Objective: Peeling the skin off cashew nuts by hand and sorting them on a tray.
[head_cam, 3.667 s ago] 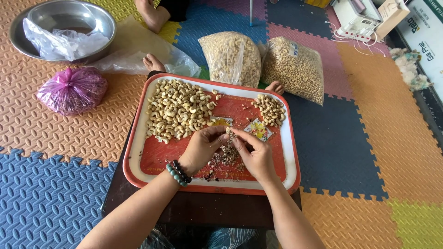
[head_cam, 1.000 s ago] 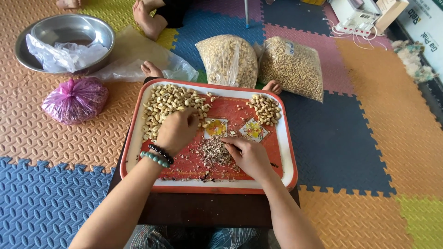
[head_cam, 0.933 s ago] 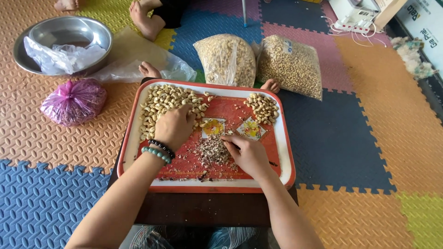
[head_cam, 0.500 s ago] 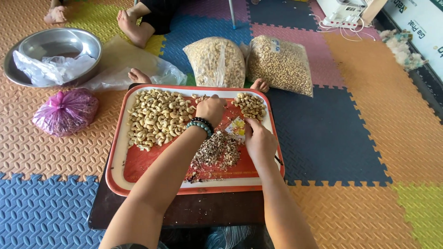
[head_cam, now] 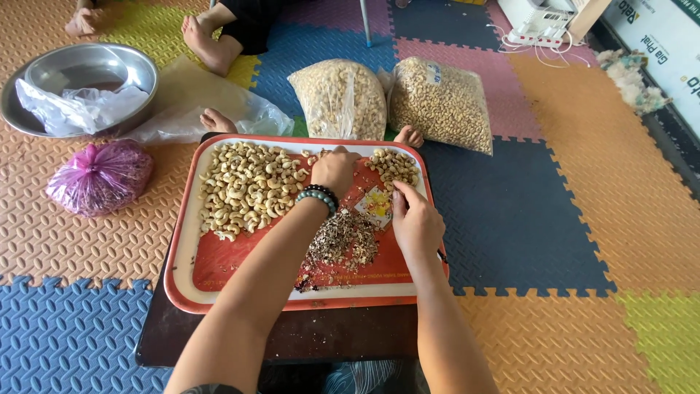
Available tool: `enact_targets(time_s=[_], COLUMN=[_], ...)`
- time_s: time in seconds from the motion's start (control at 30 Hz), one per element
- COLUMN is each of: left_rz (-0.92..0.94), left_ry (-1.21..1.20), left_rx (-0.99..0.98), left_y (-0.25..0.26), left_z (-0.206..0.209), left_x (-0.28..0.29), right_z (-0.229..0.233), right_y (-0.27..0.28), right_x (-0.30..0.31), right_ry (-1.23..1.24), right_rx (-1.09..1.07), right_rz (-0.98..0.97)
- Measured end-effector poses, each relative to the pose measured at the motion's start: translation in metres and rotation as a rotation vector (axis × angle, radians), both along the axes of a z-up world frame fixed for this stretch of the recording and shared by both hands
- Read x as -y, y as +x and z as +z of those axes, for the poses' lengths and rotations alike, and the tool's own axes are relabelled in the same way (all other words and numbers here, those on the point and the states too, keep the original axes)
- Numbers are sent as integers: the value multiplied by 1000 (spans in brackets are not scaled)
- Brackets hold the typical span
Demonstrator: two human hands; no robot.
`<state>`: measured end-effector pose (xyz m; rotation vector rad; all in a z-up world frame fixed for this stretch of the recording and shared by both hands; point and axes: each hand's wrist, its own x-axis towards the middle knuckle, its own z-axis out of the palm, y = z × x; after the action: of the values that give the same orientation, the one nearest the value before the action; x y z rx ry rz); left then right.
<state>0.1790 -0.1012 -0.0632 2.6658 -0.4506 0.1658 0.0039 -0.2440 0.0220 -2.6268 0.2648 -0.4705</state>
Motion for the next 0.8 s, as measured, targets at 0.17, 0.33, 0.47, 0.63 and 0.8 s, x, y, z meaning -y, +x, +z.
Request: enact_targets(time_s=[0.17, 0.33, 0.47, 0.63, 0.8], left_rz=[-35, -41, -108, -183, -175], left_ry=[7, -9, -394, -665, -935], left_rx=[89, 129, -123, -246, -445], left_y=[-11, -11, -47, -91, -127], left_z=[18, 15, 51, 68, 82], left_x=[23, 18, -16, -67, -94], right_z=[-7, 1, 6, 9, 6], right_y=[5, 2, -1, -9, -13], right_x=[6, 1, -8, -34, -55], right_ry=[-27, 12, 286, 513, 623], right_rx=[16, 30, 137, 174, 134], right_rz=[7, 21, 151, 368, 524])
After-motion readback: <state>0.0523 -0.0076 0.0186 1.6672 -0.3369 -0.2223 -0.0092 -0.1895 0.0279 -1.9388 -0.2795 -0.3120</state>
